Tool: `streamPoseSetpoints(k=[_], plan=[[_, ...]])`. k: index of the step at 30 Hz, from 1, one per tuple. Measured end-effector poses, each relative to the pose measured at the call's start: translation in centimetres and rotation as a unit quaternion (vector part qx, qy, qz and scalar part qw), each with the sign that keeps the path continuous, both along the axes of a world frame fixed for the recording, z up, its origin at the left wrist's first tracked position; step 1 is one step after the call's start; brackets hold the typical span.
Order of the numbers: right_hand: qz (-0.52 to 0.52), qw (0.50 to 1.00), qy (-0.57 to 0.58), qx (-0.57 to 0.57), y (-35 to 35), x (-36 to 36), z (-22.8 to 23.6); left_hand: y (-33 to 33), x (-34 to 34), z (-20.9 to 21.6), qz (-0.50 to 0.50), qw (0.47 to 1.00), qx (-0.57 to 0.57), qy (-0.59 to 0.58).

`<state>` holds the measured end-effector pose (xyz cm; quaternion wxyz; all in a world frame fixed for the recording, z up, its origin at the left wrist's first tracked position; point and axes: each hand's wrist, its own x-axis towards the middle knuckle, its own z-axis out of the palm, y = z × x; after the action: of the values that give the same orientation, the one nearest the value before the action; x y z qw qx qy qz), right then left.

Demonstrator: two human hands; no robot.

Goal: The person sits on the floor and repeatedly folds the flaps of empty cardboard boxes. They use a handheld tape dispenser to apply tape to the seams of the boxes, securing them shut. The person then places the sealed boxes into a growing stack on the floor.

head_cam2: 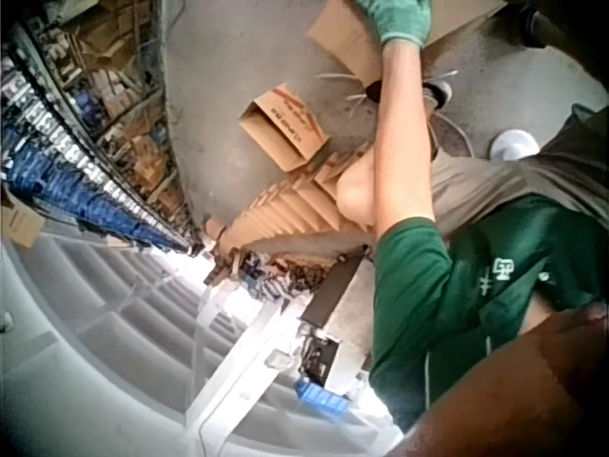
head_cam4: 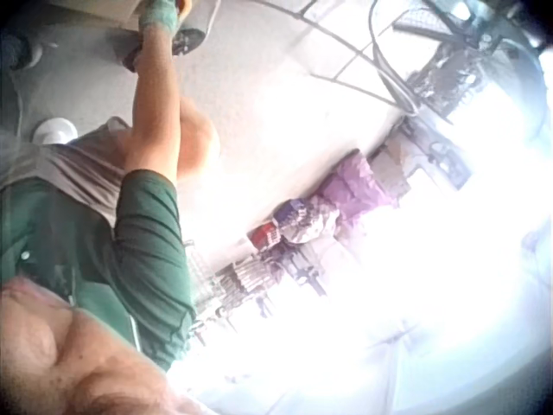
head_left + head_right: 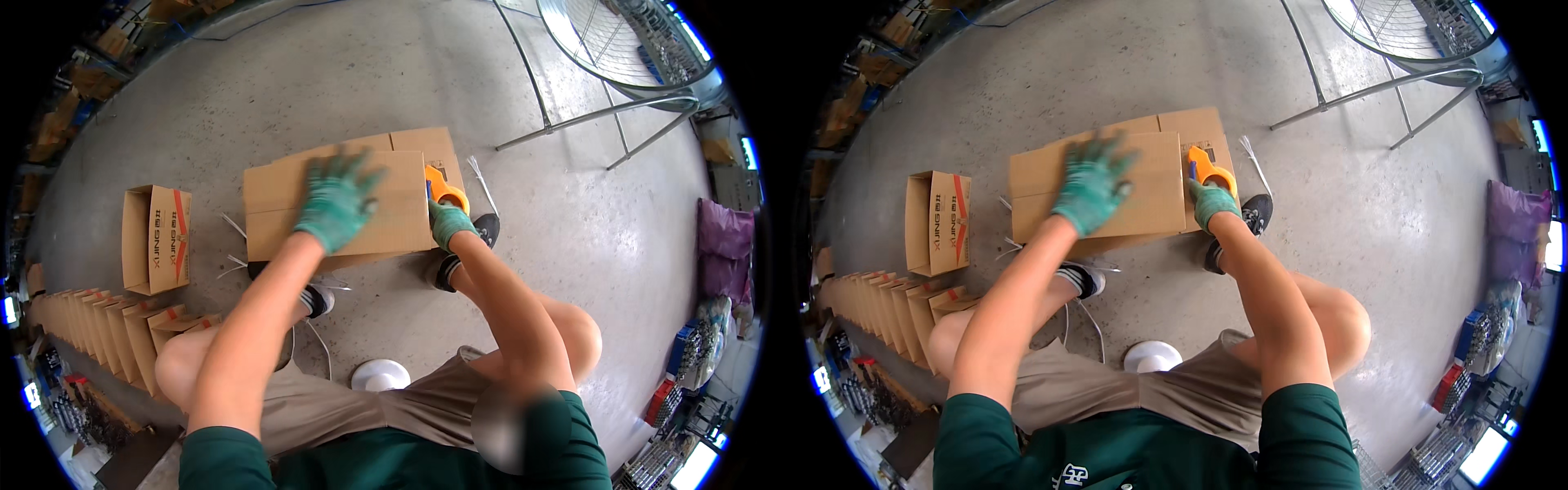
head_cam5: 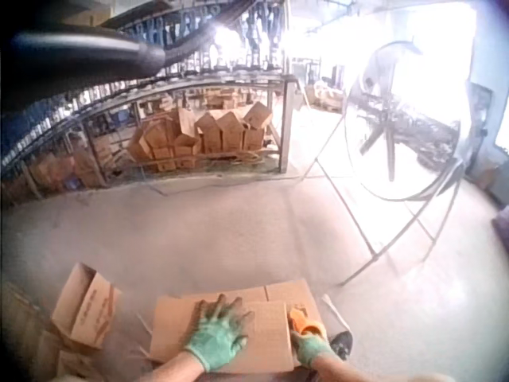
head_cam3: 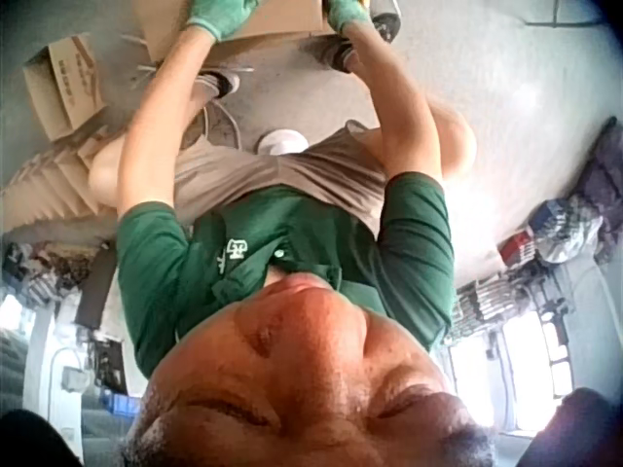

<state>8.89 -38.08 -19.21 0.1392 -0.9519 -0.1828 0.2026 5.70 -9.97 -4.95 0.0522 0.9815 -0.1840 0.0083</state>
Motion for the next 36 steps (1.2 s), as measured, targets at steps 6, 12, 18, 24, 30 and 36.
streamPoseSetpoints(k=[6, 12, 18, 24, 30, 36], plan=[[-0.374, 0.835, 0.095, 0.391, 4.8, 0.9, 8.3, 11.5, -4.7, -2.4, 0.338, 0.904, -0.247, -0.09], [-0.265, 0.879, 0.178, 0.354, 8.4, -1.7, 7.8, 17.9, -4.0, -6.1, 0.437, 0.81, -0.391, 0.012], [-0.073, 0.794, 0.13, 0.59, 4.1, -0.3, 15.7, 21.9, -6.8, 7.4, 0.488, 0.456, -0.718, 0.198], [-0.068, 0.716, 0.261, 0.644, 7.2, 0.7, 17.5, 27.7, -11.9, 12.0, 0.245, 0.415, -0.802, 0.352], [-0.073, 0.744, 0.219, 0.627, 16.0, -0.3, 18.2, 32.8, -16.6, 13.7, 0.377, 0.54, -0.66, 0.362], [0.007, 0.917, 0.166, 0.362, 24.4, 0.1, 20.4, 37.2, -21.5, 2.0, 0.6, 0.451, -0.622, 0.226]])
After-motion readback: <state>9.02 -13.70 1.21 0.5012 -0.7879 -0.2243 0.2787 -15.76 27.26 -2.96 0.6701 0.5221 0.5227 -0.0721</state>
